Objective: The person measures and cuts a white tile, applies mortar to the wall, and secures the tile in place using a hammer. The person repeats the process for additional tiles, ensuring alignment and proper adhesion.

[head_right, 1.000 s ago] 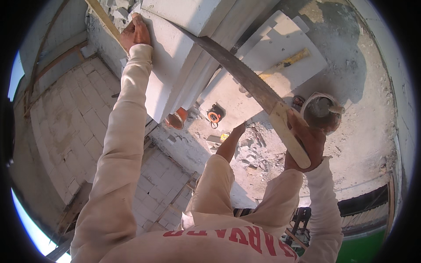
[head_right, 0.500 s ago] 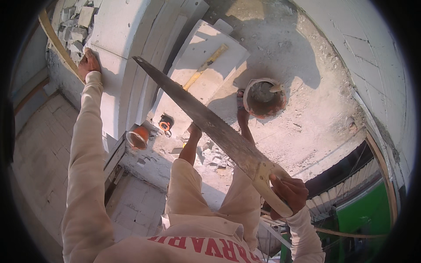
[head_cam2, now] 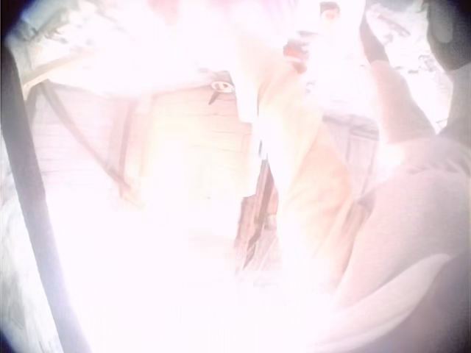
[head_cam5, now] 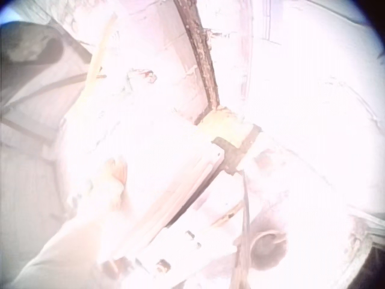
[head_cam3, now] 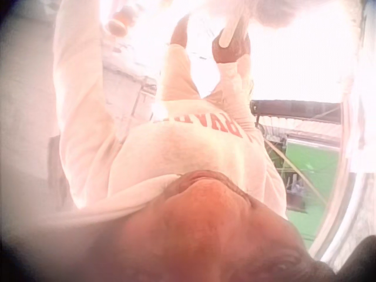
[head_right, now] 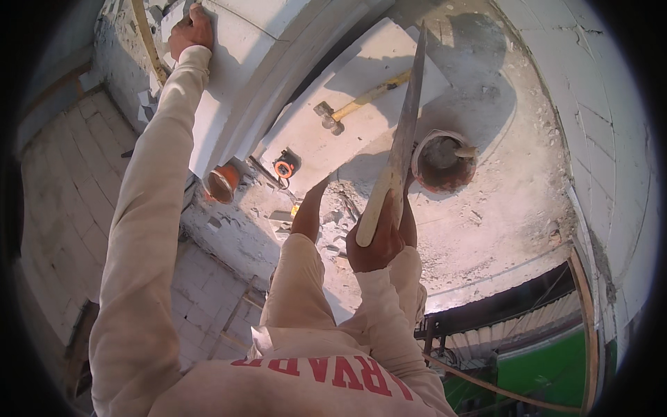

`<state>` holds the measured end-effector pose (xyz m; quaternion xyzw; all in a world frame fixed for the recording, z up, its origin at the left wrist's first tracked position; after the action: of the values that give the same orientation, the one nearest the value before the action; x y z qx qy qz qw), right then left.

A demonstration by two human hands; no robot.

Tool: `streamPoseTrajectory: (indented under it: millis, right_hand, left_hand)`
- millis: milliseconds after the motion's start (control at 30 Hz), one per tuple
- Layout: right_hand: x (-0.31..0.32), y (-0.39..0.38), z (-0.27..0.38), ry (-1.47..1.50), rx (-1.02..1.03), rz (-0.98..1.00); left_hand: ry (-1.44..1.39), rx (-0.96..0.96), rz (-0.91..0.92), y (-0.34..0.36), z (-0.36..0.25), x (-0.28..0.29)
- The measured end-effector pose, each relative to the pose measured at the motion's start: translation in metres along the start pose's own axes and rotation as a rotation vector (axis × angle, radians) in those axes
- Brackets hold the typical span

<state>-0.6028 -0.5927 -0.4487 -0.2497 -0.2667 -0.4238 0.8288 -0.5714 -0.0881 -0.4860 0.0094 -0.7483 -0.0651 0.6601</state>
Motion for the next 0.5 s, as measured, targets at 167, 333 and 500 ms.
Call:
streamPoseTrajectory:
  millis: [167, 333, 500]
  right_hand:
    - [-0.148, -0.034, 0.062, 0.097, -0.066, 0.309]
    - [-0.258, -0.048, 0.073, 0.062, 0.032, 0.504]
    - [-0.233, -0.03, 0.057, 0.021, 0.242, 0.442]
  left_hand:
    - [-0.074, -0.06, 0.034, -0.001, 0.01, 0.001]
    - [-0.204, -0.122, 0.09, 0.002, 0.013, 0.007]
    - [-0.374, -0.114, 0.161, 0.015, 0.051, 0.012]
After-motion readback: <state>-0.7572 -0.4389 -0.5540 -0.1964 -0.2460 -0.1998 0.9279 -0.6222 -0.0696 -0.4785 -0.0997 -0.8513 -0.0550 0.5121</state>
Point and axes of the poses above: each hand's wrist, its own y-axis towards the middle knuckle, its own x-axis out of the back of the hand, z = x × y, the point moved 1 cm from there along y, towards the middle knuckle, and after that the axes turned 1 degree about y, right-handed, at the moved point
